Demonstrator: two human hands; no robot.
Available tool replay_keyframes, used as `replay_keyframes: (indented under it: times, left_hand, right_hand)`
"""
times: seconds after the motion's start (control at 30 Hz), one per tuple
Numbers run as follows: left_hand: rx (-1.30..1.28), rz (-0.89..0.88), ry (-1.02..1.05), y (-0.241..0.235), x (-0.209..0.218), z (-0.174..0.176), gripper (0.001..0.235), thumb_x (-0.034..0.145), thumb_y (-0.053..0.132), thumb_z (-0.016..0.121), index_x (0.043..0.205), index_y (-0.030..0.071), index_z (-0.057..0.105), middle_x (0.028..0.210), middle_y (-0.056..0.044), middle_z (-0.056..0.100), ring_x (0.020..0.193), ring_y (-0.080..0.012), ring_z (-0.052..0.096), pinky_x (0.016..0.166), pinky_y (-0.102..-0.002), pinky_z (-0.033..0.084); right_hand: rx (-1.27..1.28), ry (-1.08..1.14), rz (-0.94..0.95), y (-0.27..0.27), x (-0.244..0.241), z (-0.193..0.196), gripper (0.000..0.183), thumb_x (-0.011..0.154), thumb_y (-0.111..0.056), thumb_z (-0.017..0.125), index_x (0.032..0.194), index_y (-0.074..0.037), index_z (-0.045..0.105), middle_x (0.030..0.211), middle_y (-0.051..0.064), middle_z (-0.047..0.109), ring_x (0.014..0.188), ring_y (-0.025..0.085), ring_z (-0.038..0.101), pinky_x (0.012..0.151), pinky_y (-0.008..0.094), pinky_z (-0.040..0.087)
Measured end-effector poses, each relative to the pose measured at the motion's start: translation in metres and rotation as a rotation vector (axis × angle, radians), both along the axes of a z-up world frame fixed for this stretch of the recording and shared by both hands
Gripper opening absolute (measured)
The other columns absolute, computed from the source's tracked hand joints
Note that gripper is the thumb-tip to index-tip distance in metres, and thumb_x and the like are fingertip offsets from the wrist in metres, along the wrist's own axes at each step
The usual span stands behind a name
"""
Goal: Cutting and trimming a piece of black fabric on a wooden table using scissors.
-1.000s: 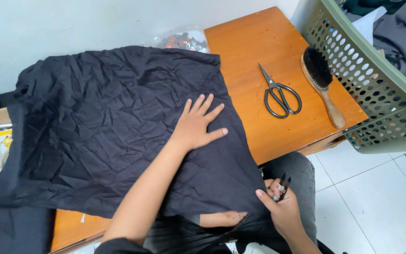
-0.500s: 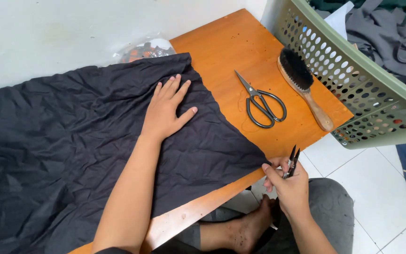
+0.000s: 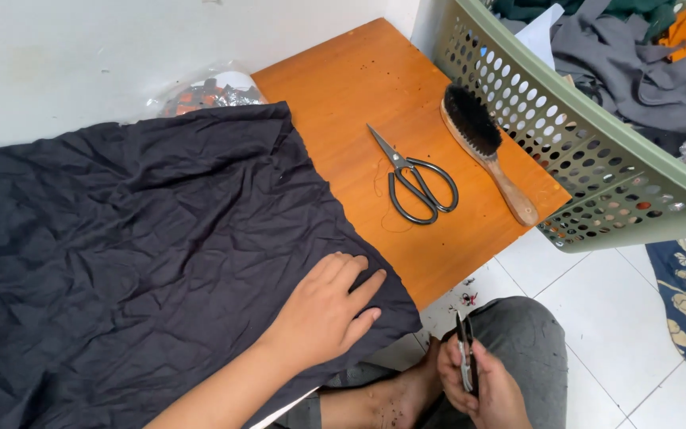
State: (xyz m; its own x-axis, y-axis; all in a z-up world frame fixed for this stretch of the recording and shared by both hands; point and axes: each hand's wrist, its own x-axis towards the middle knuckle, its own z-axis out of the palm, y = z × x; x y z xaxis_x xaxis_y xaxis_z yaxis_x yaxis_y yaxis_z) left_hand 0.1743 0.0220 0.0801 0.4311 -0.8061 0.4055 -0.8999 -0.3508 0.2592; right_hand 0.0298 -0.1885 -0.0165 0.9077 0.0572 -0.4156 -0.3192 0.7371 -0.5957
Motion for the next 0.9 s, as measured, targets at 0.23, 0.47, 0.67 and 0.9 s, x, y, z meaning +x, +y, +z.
replay_keyframes:
  times: [0.23,0.47,0.67,0.9]
  left_hand:
    - [0.105,0.096,0.152,0.016,-0.012,-0.002,0.054,0.088,0.039,0.037,0.130,0.005,0.034,0.136,-0.019,0.026,0.127,-0.0340,0.020,0.102,-0.045,0.015]
    - [0.144,0.042,0.103,0.017,-0.010,-0.001,0.073,0.082,0.057,0.035,0.134,0.007,0.026,0.140,-0.017,0.018,0.129,-0.0334,0.014,0.102,-0.045,0.012]
    - [0.141,-0.006,0.030,0.012,-0.012,0.002,0.091,0.067,0.058,0.058,0.135,0.007,0.023,0.140,-0.023,0.012,0.130,-0.0377,0.012,0.103,-0.044,0.013]
    - [-0.001,-0.111,-0.235,-0.002,-0.029,-0.021,0.025,0.082,0.008,0.037,0.098,0.010,0.056,0.097,-0.013,0.051,0.091,-0.0270,0.052,0.089,-0.044,0.039]
  right_hand:
    - [-0.182,0.326,0.392,0.011,-0.005,0.012,0.039,0.087,-0.032,0.032,0.082,0.003,0.050,0.054,0.014,0.037,0.038,0.015,0.023,0.032,0.024,0.016]
    - [-0.301,0.279,0.373,0.028,0.001,0.050,0.034,0.089,-0.029,0.038,0.086,0.001,0.053,0.060,0.007,0.036,0.040,0.009,0.023,0.037,0.021,0.017]
    - [-0.650,-0.053,0.462,0.021,0.005,0.045,0.039,0.088,-0.037,0.026,0.084,-0.007,0.051,0.067,0.003,0.050,0.058,0.010,0.042,0.057,0.022,0.036]
    - [-0.669,-0.353,0.900,-0.004,0.020,0.053,0.039,0.096,-0.038,0.025,0.088,-0.009,0.049,0.077,0.001,0.051,0.067,0.009,0.048,0.063,0.021,0.041]
